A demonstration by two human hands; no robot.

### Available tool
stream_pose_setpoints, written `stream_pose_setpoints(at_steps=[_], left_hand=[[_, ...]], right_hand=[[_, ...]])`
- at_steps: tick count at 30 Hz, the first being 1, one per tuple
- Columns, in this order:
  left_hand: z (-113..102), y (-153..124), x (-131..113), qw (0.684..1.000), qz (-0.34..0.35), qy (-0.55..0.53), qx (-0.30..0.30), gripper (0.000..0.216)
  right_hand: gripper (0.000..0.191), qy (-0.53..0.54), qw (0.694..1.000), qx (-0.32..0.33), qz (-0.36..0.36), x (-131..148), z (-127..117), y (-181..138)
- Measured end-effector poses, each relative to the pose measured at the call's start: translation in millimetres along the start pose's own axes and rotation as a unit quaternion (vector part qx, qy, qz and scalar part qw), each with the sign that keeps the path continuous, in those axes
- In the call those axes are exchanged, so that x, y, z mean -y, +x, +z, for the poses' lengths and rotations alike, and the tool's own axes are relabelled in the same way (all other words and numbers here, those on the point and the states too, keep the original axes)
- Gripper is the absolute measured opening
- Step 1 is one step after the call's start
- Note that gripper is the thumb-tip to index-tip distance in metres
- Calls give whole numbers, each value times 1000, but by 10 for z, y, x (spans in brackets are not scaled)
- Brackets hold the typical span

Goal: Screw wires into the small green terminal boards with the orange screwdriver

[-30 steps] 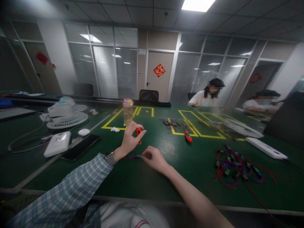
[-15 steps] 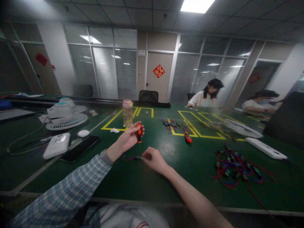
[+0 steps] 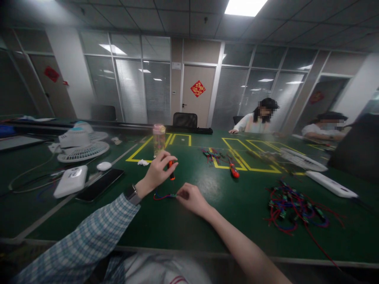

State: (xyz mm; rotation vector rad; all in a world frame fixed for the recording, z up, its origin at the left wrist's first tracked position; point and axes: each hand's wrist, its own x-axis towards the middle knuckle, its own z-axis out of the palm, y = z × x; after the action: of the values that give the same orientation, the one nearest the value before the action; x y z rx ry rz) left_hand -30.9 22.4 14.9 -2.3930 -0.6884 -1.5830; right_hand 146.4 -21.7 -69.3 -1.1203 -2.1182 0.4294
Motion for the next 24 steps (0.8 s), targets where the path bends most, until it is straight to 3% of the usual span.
stream_pose_setpoints(at_steps=[3, 6, 16, 24], left_hand=[[-121, 36, -4, 957, 212, 196, 24, 21], [-188, 53, -31, 925, 282, 254, 5, 19], [-151, 50, -6, 943, 255, 212, 15, 11], [-133, 33, -14, 955, 228, 180, 49, 21]], right_hand=[[6, 1, 1000, -3, 2, 0, 5, -2], [5, 2, 1000, -6, -3, -29, 18, -5], [5, 8, 1000, -6, -2, -28, 11, -10], [7, 6, 1000, -5, 1, -31, 22, -5]])
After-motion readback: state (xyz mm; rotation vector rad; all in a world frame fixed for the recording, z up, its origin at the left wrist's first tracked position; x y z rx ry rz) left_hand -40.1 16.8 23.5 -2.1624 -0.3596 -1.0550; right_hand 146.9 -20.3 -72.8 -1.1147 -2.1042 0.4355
